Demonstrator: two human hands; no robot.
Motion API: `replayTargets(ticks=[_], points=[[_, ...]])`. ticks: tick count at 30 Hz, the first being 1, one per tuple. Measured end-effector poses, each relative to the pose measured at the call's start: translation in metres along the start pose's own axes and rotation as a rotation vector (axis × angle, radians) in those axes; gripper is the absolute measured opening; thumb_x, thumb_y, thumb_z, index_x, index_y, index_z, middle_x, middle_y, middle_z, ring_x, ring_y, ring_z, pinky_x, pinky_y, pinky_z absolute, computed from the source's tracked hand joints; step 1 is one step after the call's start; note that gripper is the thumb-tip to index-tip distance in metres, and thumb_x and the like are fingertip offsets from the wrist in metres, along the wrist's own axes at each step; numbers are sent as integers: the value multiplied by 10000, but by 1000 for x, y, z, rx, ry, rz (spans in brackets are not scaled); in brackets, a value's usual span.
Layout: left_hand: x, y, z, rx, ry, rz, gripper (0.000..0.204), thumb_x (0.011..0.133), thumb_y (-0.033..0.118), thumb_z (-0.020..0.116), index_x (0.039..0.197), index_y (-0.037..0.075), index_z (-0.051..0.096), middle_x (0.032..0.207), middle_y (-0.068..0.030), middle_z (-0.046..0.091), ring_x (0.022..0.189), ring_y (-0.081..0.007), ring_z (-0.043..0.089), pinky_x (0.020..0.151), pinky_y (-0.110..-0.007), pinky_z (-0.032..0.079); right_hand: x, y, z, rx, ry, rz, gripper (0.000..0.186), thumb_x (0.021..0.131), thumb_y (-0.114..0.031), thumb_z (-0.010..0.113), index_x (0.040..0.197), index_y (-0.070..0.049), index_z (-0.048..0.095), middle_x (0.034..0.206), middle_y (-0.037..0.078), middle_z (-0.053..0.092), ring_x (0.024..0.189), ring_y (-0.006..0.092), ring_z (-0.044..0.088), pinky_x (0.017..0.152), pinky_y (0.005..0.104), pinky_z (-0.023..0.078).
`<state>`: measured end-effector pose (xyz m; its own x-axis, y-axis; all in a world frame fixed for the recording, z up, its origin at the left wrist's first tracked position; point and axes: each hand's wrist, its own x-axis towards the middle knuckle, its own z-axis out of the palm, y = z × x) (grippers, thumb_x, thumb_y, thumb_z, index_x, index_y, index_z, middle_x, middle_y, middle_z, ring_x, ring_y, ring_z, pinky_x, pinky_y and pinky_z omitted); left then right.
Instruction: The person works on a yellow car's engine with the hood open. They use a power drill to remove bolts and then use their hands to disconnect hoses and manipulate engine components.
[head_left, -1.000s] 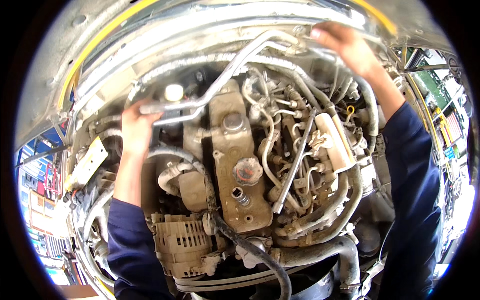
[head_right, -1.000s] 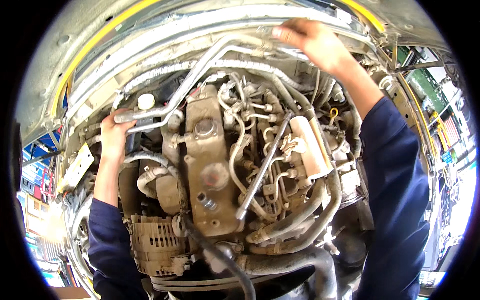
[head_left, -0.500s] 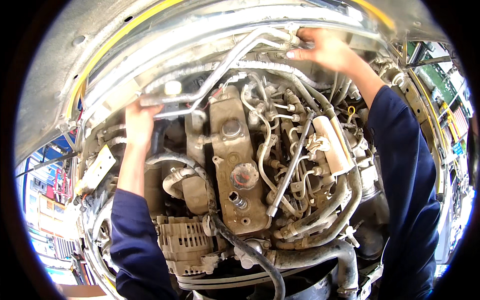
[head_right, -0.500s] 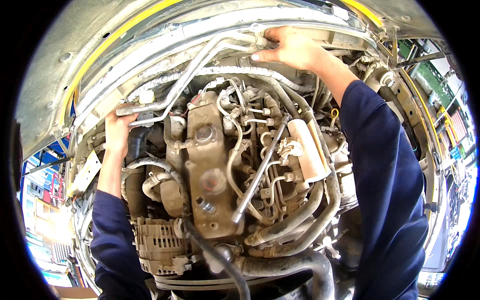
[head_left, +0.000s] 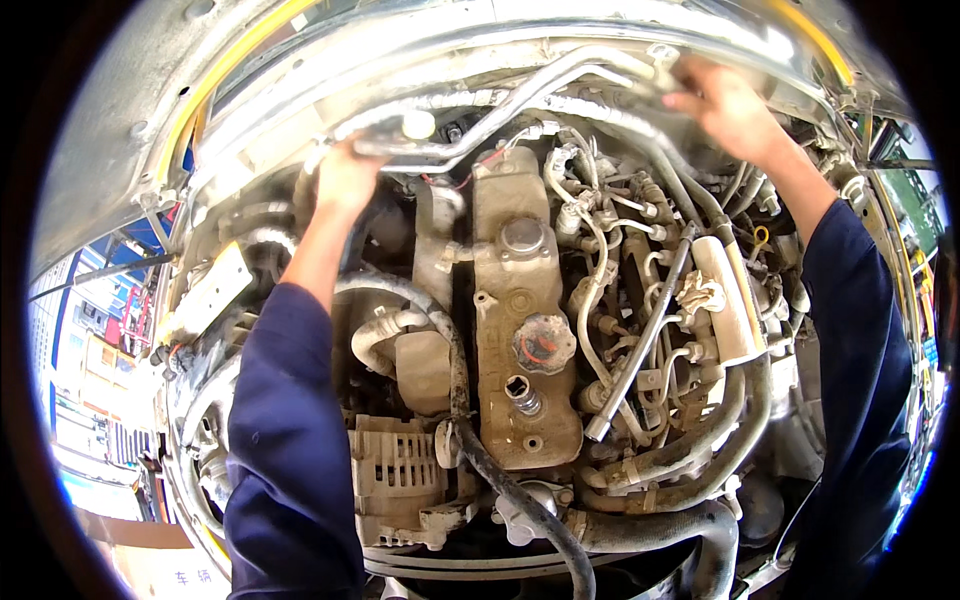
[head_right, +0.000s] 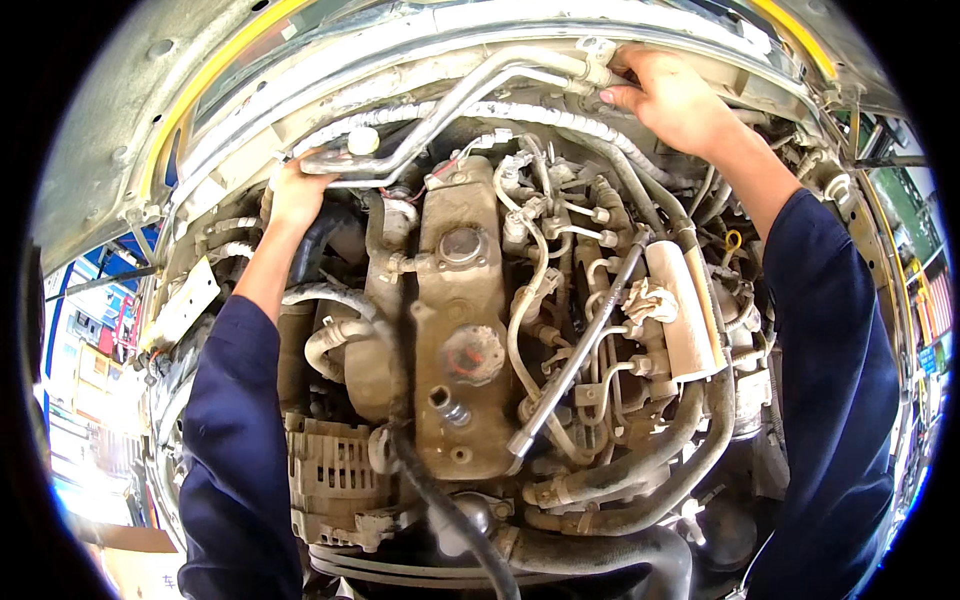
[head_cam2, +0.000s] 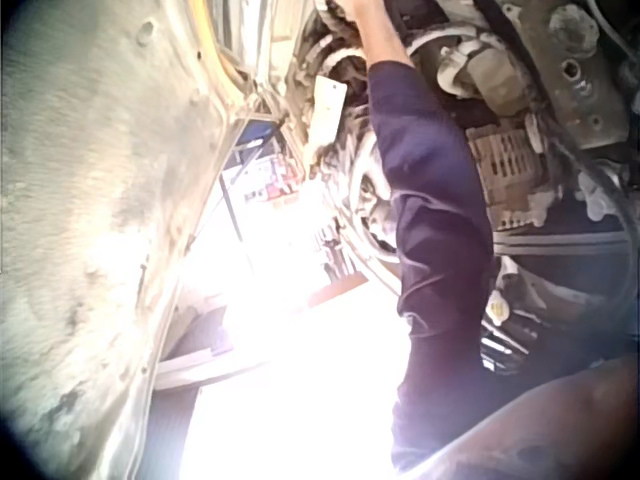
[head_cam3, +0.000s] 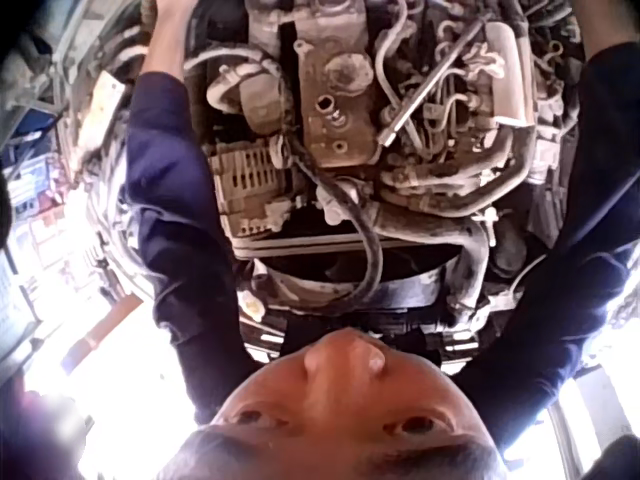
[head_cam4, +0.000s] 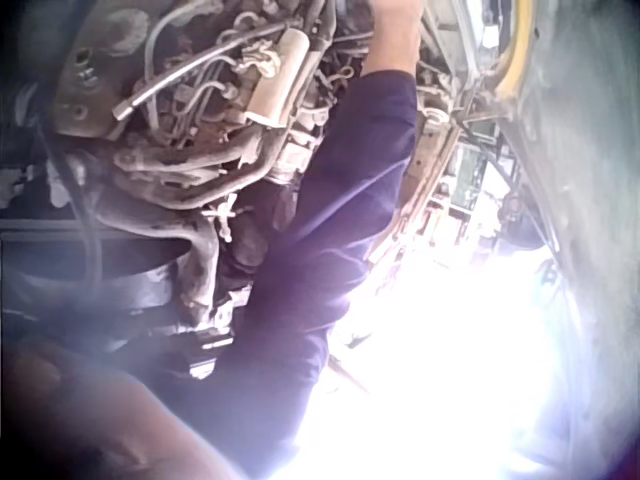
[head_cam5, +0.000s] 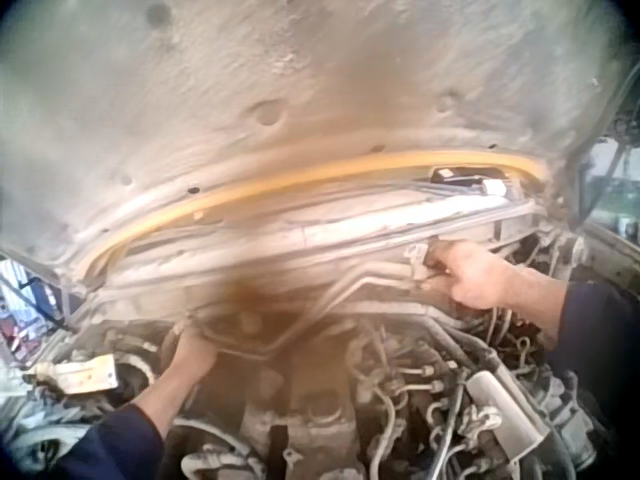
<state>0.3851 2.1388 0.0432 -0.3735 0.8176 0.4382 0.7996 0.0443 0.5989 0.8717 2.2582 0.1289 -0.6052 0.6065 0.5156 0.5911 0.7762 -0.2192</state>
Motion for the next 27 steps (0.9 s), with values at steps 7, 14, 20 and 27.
replayTargets(ticks=[7, 14, 20, 27], points=[[6, 7, 26, 349, -68, -196, 495, 879, 355, 768, 1265, 55, 691, 1233, -227, 704, 1176, -379, 668, 1034, -441, 523, 5, -5, 13, -156, -29, 40, 431, 978, -285, 669, 1242, 45, 589, 1235, 252, 658, 1189, 425, 601, 1020, 466, 473], [29, 18, 52, 764, -205, -388, 662, 956, 593, 584, 1383, 88, 618, 1476, -178, 562, 1394, -327, 505, 1109, -515, 409, 11, -3, 29, -238, -55, 65, 458, 991, -297, 652, 1282, 43, 556, 1174, 266, 679, 1156, 444, 612, 997, 487, 475], [29, 16, 72, 919, -258, -439, 661, 1017, 572, 436, 1526, 156, 511, 1671, -135, 304, 1506, -326, 325, 1139, -585, 305, 12, -9, 44, -136, -79, 82, 683, 917, -573, 684, 1153, 68, 648, 1057, 274, 701, 1109, 424, 657, 989, 458, 495], [48, -14, 79, 945, -152, -445, 770, 921, 779, 435, 1489, 271, 549, 1583, -98, 467, 1492, -390, 302, 1158, -668, 225, 35, -28, 59, -88, -62, 395, 1045, 830, -917, 437, 863, 88, 722, 971, 314, 708, 1054, 411, 686, 989, 473, 498]])
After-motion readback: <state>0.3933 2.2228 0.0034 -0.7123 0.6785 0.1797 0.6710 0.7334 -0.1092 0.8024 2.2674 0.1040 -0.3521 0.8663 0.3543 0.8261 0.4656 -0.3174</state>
